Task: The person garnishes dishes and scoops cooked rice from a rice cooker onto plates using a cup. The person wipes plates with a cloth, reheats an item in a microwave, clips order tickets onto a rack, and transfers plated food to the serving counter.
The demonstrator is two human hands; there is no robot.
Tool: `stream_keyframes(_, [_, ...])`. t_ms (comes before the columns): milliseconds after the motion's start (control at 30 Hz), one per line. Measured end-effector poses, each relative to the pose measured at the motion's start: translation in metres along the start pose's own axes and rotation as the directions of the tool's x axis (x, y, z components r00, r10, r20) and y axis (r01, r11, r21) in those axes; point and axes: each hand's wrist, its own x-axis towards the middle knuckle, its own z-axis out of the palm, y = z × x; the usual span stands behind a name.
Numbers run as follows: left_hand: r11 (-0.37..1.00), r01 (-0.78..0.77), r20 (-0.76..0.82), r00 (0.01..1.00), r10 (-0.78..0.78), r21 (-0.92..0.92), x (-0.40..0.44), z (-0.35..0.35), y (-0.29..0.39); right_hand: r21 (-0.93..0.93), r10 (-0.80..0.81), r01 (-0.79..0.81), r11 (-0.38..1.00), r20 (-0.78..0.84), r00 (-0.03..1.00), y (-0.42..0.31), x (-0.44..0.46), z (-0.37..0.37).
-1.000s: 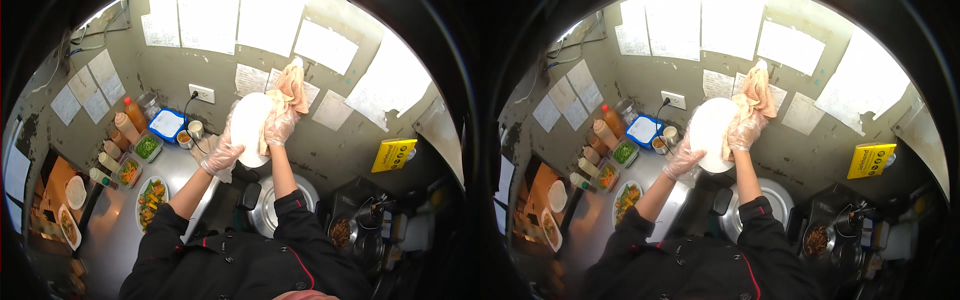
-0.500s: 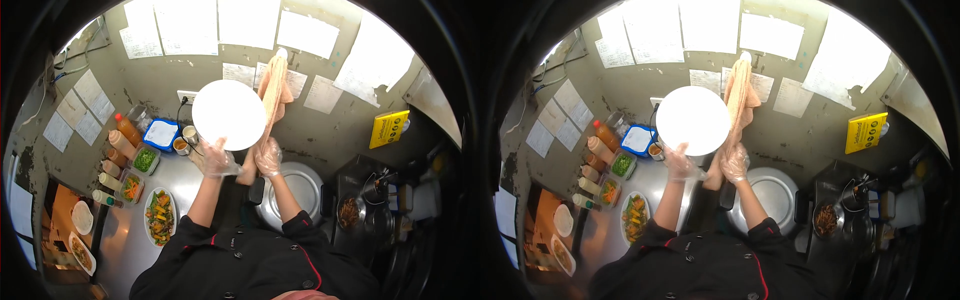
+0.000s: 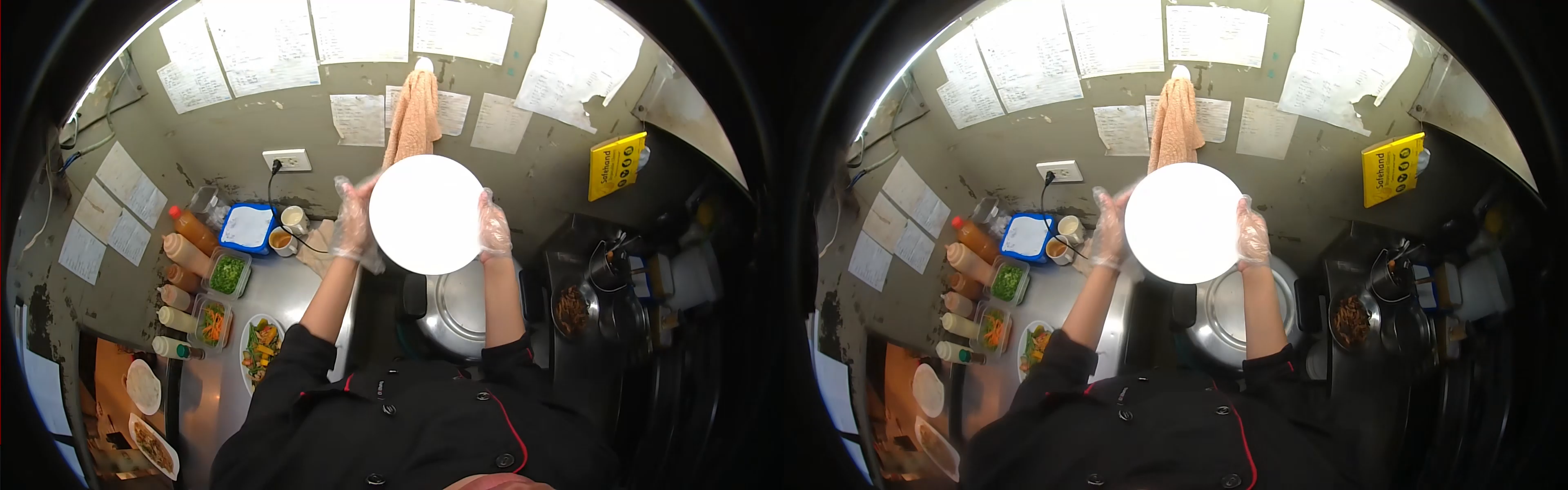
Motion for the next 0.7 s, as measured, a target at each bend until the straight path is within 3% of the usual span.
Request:
stream_keyframes(67, [0.976, -0.144, -0.146, 0.982, 0.12, -0.165, 0.034, 0.018, -0.048, 0.038, 0.007, -0.001, 0.999, -0.151, 0.989, -0.012, -0.014, 0.0])
stream_keyframes(100, [0.844, -0.172, -0.087, 0.965, 0.249, 0.508, 0.042, 0.017, -0.054, 0.058, 0.01, 0.003, 0.998, -0.224, 0.975, -0.016, -0.02, -0.001])
stream_keyframes(167, [0.697, -0.082, -0.015, 0.991, 0.133, 0.712, 0.04, 0.035, -0.068, 0.092, -0.122, 0.162, 0.982, -0.341, 0.932, -0.003, -0.012, -0.014])
stream_keyframes(200, [0.748, -0.058, -0.002, 0.997, 0.08, 0.662, 0.042, 0.042, -0.08, 0.053, -0.2, 0.241, 0.969, -0.408, 0.891, 0.0, -0.009, -0.019])
stream_keyframes(233, [0.767, -0.145, -0.024, 0.979, 0.205, 0.625, 0.045, 0.044, -0.107, 0.008, -0.278, 0.319, 0.948, -0.471, 0.837, 0.0, -0.007, -0.023])
stream_keyframes(300, [0.918, -0.112, -0.17, 0.967, 0.189, 0.381, 0.025, 0.048, -0.081, -0.166, -0.452, 0.433, 0.886, -0.515, 0.728, -0.004, -0.006, -0.034])
stream_keyframes(367, [0.919, -0.213, -0.086, 0.963, 0.255, 0.332, 0.001, 0.049, -0.06, -0.315, -0.583, 0.496, 0.809, -0.533, 0.613, -0.002, -0.003, -0.043])
stream_keyframes(400, [0.918, -0.253, -0.049, 0.959, 0.28, 0.306, -0.011, 0.049, -0.048, -0.307, -0.567, 0.481, 0.821, -0.533, 0.628, 0.0, -0.002, -0.048])
stream_keyframes(500, [0.83, -0.479, 0.149, 0.878, 0.455, 0.285, -0.036, 0.055, 0.006, -0.315, -0.547, 0.448, 0.837, -0.52, 0.656, 0.007, 0.003, -0.046])
stream_keyframes(567, [0.738, -0.577, 0.403, 0.804, 0.437, 0.351, -0.032, 0.055, 0.031, -0.366, -0.587, 0.458, 0.81, -0.496, 0.64, 0.007, -0.002, -0.025])
stream_keyframes(600, [0.807, -0.541, 0.36, 0.82, 0.445, 0.236, -0.034, 0.067, 0.032, -0.432, -0.552, 0.367, 0.824, -0.465, 0.692, 0.004, -0.01, -0.015])
stream_keyframes(633, [0.884, -0.467, 0.43, 0.801, 0.418, 0.01, -0.031, 0.073, 0.024, -0.415, -0.622, 0.475, 0.776, -0.379, 0.685, 0.01, -0.012, -0.006])
stream_keyframes(700, [0.585, -0.768, 0.674, 0.579, 0.458, 0.262, -0.018, 0.086, 0.04, -0.342, -0.753, 0.675, 0.654, -0.212, 0.623, 0.016, -0.016, 0.014])
